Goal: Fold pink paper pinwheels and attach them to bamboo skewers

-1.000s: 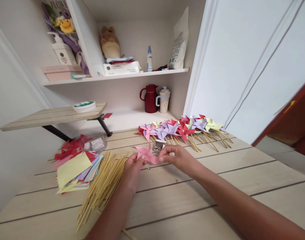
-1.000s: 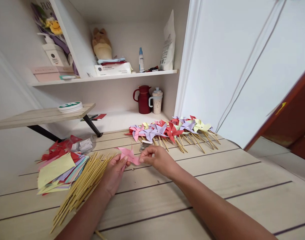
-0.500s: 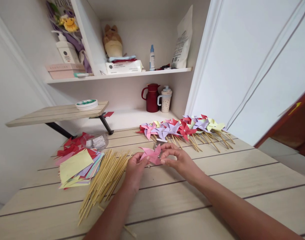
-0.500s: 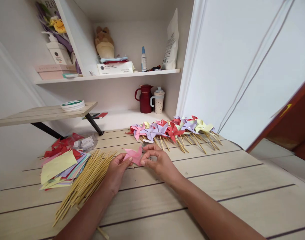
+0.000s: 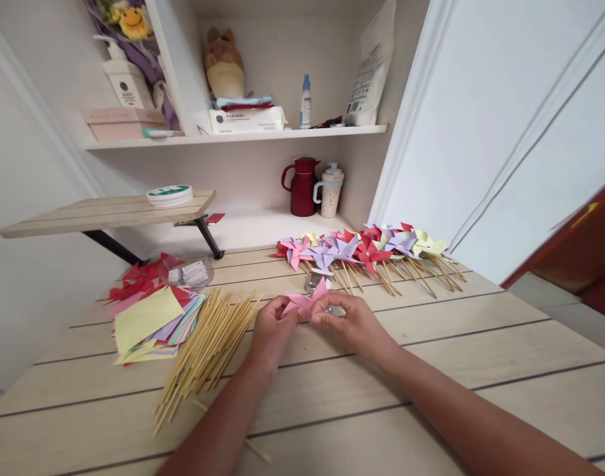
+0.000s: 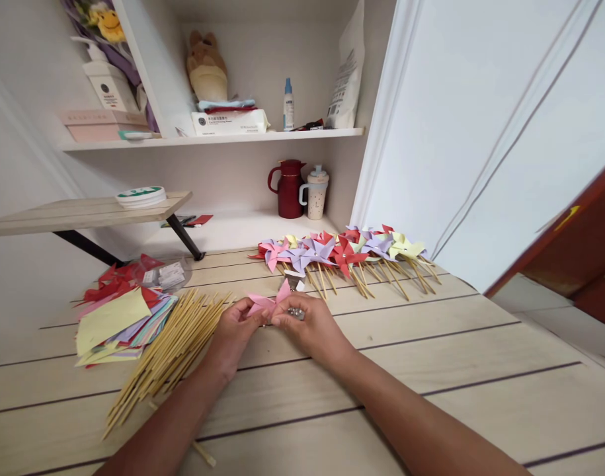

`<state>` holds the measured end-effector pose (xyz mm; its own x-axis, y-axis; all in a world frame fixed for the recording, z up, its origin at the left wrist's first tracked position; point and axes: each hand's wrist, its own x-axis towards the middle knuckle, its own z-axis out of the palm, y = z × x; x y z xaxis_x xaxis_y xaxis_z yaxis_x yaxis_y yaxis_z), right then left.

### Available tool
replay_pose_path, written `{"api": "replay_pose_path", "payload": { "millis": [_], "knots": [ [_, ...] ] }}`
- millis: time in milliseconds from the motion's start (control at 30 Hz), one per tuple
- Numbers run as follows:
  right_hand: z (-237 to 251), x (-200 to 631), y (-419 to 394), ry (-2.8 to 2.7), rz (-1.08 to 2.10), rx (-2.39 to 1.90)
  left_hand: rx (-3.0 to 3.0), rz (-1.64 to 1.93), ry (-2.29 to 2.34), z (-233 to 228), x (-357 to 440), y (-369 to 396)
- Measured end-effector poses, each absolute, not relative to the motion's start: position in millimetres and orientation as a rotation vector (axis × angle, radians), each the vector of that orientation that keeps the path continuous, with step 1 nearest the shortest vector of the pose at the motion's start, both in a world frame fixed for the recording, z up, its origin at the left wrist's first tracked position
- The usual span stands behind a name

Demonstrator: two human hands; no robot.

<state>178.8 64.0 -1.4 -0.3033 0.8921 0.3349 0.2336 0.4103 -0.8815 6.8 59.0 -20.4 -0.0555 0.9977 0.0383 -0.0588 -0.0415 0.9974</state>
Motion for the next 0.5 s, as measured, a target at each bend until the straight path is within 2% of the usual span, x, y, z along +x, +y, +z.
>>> {"api": "replay_pose_path", "payload": {
  "millis": [233, 400, 500],
  "knots": [
    [1.4, 179.2, 63.6, -1.722, 0.946, -0.976, 1.137, 1.322, 1.126, -19.0, 13.5, 53.1],
    [-2.2, 182.4, 68.7, -1.505, 1.287, -0.946, 1.110, 1.335, 1.125, -18.5, 18.4, 48.4],
    [-4.8, 183.1, 70.5, -1.454, 1.380, -0.903, 1.094, 1.351, 1.142, -20.5, 17.8, 49.2]
  ]
}}
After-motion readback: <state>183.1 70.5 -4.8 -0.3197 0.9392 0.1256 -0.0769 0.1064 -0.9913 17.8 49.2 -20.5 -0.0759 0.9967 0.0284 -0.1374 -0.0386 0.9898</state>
